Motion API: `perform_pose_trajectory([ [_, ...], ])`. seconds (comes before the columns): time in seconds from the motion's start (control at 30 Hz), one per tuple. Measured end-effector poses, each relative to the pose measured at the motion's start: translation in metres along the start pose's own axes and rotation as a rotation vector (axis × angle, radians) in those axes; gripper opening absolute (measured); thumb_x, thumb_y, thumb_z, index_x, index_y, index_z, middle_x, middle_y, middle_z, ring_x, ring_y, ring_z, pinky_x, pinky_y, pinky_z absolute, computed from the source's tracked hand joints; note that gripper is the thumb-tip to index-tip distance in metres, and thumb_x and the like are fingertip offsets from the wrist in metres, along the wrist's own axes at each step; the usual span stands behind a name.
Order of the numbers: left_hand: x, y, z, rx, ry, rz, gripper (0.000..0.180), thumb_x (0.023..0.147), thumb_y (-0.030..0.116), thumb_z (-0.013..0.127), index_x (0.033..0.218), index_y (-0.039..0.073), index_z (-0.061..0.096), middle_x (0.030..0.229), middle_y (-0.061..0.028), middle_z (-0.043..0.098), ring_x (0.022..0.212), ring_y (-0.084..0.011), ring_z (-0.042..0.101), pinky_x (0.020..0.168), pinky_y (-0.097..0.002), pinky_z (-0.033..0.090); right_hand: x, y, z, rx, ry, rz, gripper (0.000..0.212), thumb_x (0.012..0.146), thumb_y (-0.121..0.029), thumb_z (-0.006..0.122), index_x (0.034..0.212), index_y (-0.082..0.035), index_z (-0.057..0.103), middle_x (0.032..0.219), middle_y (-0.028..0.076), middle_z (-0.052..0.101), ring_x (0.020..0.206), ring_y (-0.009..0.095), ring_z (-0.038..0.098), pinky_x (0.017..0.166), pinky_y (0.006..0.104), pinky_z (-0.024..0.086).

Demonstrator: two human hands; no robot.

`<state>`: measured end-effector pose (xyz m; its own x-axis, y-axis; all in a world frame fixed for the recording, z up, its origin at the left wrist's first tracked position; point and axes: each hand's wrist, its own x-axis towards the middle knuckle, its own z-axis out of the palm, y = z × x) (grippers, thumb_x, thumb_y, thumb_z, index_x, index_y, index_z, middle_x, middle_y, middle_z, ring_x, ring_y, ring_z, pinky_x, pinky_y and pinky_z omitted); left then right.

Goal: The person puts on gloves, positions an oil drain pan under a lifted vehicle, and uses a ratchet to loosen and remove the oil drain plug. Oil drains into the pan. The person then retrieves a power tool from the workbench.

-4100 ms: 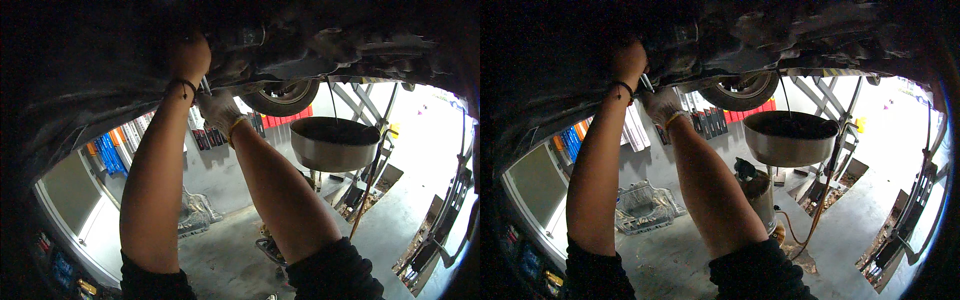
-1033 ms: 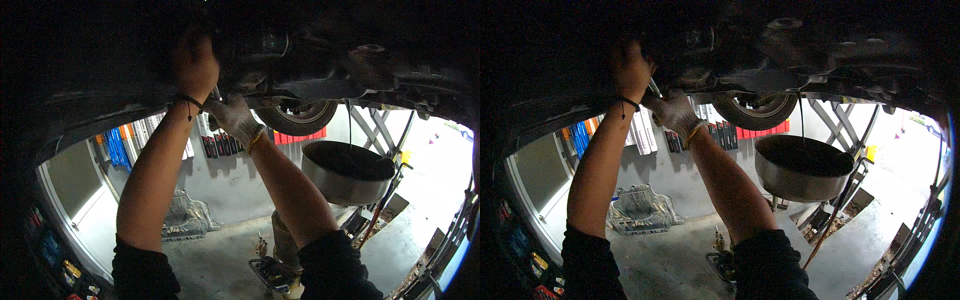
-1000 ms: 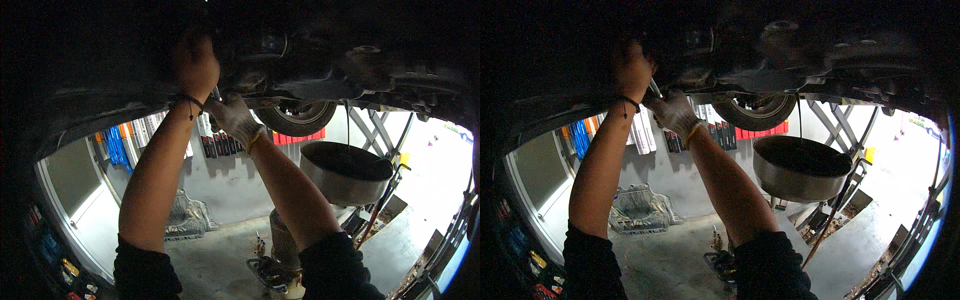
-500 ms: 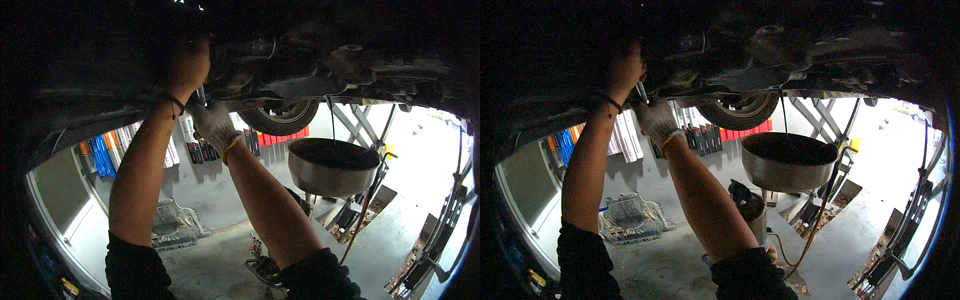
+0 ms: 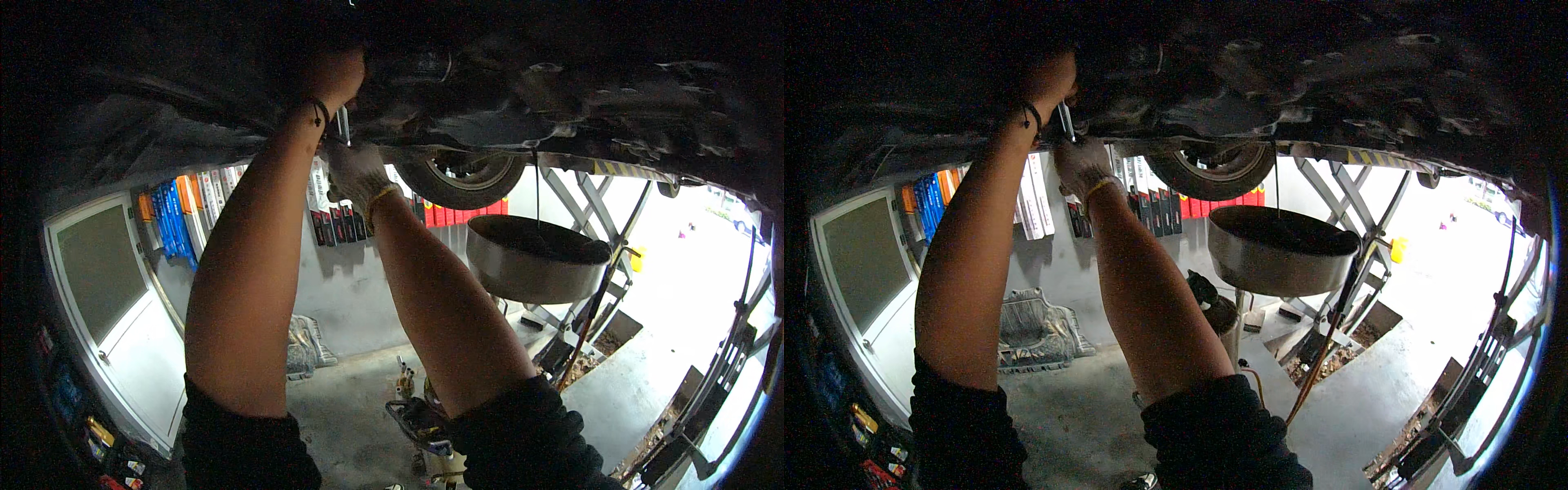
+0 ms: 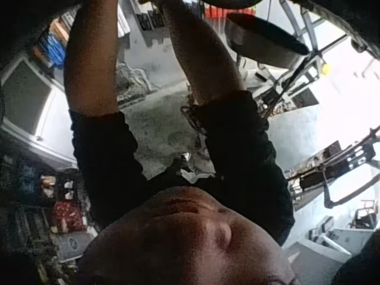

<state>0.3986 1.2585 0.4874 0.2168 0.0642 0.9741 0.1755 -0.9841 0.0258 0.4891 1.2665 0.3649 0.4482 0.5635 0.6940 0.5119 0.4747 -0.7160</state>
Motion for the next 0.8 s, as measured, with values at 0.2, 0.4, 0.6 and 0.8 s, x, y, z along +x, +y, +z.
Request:
perform_pose_trajectory([
  [0.2, 0.043, -0.030, 0.042, 0.308, 0.406, 0.474, 0.022, 0.101, 0.009, 0.053, 0.090, 0.001, 0.070, 0.079, -0.0181, 0.068, 0.069, -0.0300, 0.067, 0.064, -0.0438, 0.056, 0.000, 0.005, 0.004, -0.223, 0.099, -0.086, 0.051, 0.098, -0.040, 0.059, 0.118, 0.007, 0.063, 0.110, 0.029, 0.065, 0.098, 0.037, 0.066, 0.085, 0.0453, 0.055],
  [0.4, 0.020, -0.007, 0.019, -0.008, 0.020, -0.031, 0.027, 0.104, 0.010, 0.048, 0.092, 0.002, 0.070, 0.082, -0.0149, 0.065, 0.071, -0.0263, 0.064, 0.065, -0.0423, 0.053, -0.041, -0.034, 0.000, 0.144, -0.011, 0.276, 0.037, 0.100, -0.032, 0.055, 0.113, 0.001, 0.064, 0.102, 0.021, 0.070, 0.090, 0.031, 0.067, 0.078, 0.0460, 0.056],
  [0.6, 0.014, 0.003, 0.017, -0.278, 0.174, 0.149, 0.043, 0.109, 0.034, 0.039, 0.092, 0.005, 0.065, 0.070, -0.0078, 0.052, 0.059, -0.0202, 0.054, 0.060, -0.0402, 0.048, -0.045, -0.043, 0.000, -0.212, 0.029, 0.190, 0.032, 0.105, -0.026, 0.052, 0.119, 0.000, 0.065, 0.104, 0.013, 0.069, 0.094, 0.024, 0.067, 0.081, 0.0397, 0.053],
  [0.8, 0.012, -0.002, 0.029, -0.585, 0.275, 0.157, 0.055, 0.109, 0.055, 0.036, 0.096, 0.009, 0.062, 0.055, -0.0011, 0.040, 0.045, -0.0153, 0.044, 0.053, -0.0364, 0.044, -0.026, -0.015, -0.010, -0.156, -0.177, -0.002, 0.024, 0.102, -0.030, 0.053, 0.100, -0.008, 0.064, 0.085, 0.008, 0.060, 0.079, 0.023, 0.059, 0.071, 0.0408, 0.048],
])
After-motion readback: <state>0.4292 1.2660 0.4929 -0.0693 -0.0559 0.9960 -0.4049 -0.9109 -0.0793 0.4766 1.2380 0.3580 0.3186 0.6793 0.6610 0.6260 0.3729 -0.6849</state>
